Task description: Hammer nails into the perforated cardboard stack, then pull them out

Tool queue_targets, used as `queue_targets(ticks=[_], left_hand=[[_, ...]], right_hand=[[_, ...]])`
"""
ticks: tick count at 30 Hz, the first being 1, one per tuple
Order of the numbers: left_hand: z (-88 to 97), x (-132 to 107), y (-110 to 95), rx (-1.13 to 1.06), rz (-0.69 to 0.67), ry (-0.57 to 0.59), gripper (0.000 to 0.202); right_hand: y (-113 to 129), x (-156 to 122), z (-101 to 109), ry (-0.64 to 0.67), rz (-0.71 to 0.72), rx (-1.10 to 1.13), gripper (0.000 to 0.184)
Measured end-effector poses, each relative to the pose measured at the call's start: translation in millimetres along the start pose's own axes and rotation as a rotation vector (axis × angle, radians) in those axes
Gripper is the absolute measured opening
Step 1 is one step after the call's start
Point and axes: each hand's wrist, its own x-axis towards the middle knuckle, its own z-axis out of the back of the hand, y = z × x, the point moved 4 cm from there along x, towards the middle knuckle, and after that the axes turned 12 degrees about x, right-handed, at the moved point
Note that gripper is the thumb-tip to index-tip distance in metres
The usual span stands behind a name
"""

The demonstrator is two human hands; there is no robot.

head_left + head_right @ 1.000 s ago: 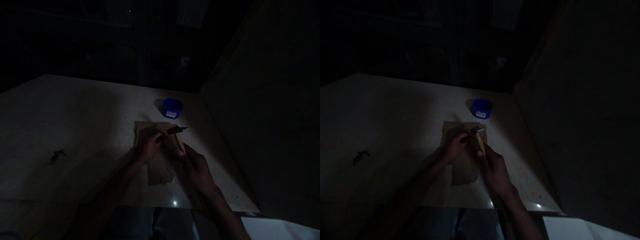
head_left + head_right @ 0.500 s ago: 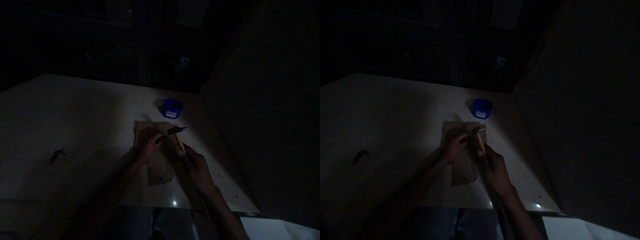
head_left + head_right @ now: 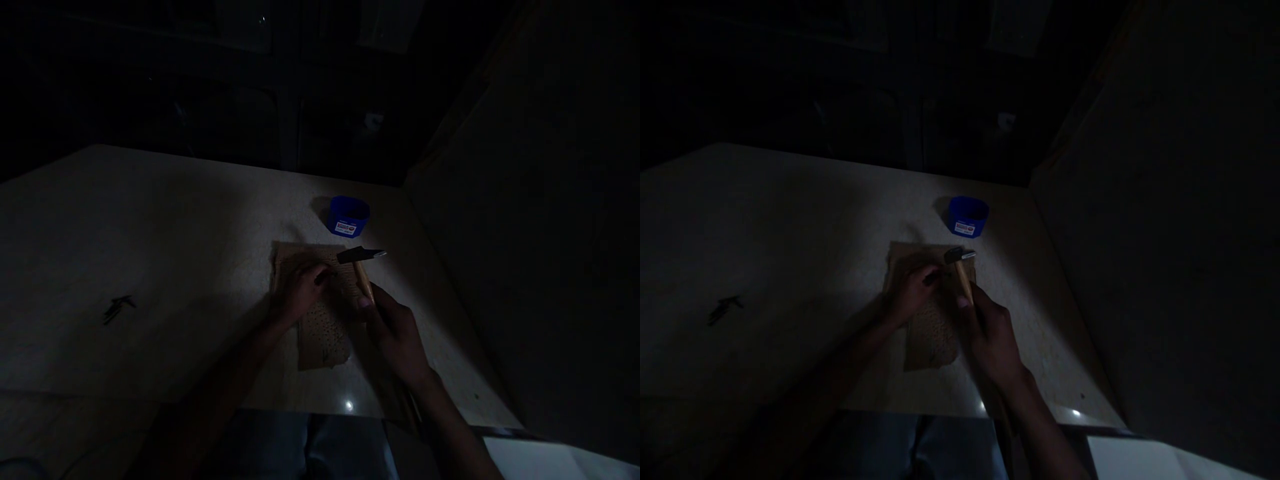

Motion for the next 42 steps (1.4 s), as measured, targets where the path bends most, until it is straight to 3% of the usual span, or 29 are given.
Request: queue_targets(ticks=[6,9,13,17,24,27,33,38,42], left_hand=[[-8.2,-0.8,7.2,-0.079,0.044,0.03,0.03],[-9.7,-0.8,8.9,-0.106,0.068,0.025,0.036],[-9.8,0.3,8.3,-0.141,0.077,0.036,0.035],[-10.5,2.3,7.9,-0.115,0.1,0.067,0.032],[-8.2,7.2,3.6,-0.139,0.143,0.113,0.026],[-8.1,8.2,3.8,-0.102,0.158,0.112,0.023],[-9.5,7.7,4.7,-0.101,0.142,0.115,0.026],[-8.0,7.2,7.3,-0.027,0.154,0.081,0.022],[-10.7,6.5,12.0,-0.057,0.149,0.053,0.03]], right_hand=[[-22.1,8.4,-13.9,0.118,-0.126,-0.073,0.047],[-27.6,7.4,-15.7,0.099,-0.128,-0.067,0.047],[-27.3,8.2,-13.4,0.042,-0.074,-0.066,0.047],[-27.0,13.6,-12.5,0.1,-0.133,-0.087,0.044],[-21.0,18.3,-11.4,0.088,-0.088,-0.112,0.046],[-26.5,19.1,-15.1,0.153,-0.151,-0.129,0.043],[-26.0,19.4,-11.4,0.093,-0.129,-0.084,0.047],[-24.4,22.3,-14.7,0.17,-0.15,-0.092,0.044],[-21.4,22.7,-14.1,0.105,-0.101,-0.072,0.045]])
